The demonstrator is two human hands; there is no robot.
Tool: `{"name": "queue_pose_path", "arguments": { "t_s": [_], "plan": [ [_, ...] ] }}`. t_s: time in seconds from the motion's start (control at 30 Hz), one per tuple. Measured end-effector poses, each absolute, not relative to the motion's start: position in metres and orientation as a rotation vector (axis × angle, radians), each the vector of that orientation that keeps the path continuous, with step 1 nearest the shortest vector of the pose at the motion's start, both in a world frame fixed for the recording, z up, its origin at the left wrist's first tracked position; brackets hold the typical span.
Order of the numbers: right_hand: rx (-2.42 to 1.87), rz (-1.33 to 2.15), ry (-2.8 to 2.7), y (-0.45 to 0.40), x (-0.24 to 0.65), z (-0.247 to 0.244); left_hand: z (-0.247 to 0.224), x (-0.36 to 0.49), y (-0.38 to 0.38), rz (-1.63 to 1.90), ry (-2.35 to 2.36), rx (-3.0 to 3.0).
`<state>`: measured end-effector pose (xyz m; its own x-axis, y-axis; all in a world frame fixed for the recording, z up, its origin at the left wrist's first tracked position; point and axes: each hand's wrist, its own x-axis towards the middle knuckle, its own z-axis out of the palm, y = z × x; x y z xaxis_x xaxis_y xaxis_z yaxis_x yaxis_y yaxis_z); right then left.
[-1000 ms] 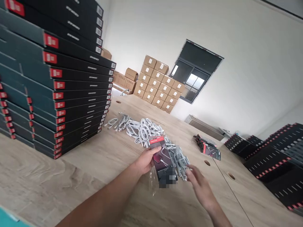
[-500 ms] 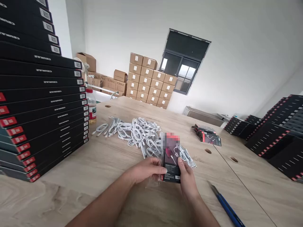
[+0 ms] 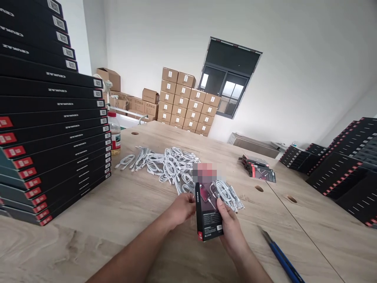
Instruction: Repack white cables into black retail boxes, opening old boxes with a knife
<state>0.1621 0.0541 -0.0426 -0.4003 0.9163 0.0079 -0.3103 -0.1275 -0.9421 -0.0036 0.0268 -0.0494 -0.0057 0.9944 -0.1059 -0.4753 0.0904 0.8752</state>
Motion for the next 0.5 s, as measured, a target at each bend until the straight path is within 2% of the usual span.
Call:
{"name": "queue_pose_path", "arguments": {
  "t_s": [0.3, 0.4, 0.5],
  "plan": [
    [-0.915, 1.252, -1.41, 0.056, 0.164, -0.04, -0.038, -0.003, 0.025, 1.302, 0.826, 0.583],
    [-0.863, 1.257, -1.501, 0.054, 0.163, -0.038, -0.036, 0.0, 0.021, 1.351, 0.799, 0.622],
    [-0.855, 1.403, -1.426, 0.054, 0.162, -0.041, -0.035, 0.003, 0.016, 1.433, 0.777, 0.663]
  ]
}}
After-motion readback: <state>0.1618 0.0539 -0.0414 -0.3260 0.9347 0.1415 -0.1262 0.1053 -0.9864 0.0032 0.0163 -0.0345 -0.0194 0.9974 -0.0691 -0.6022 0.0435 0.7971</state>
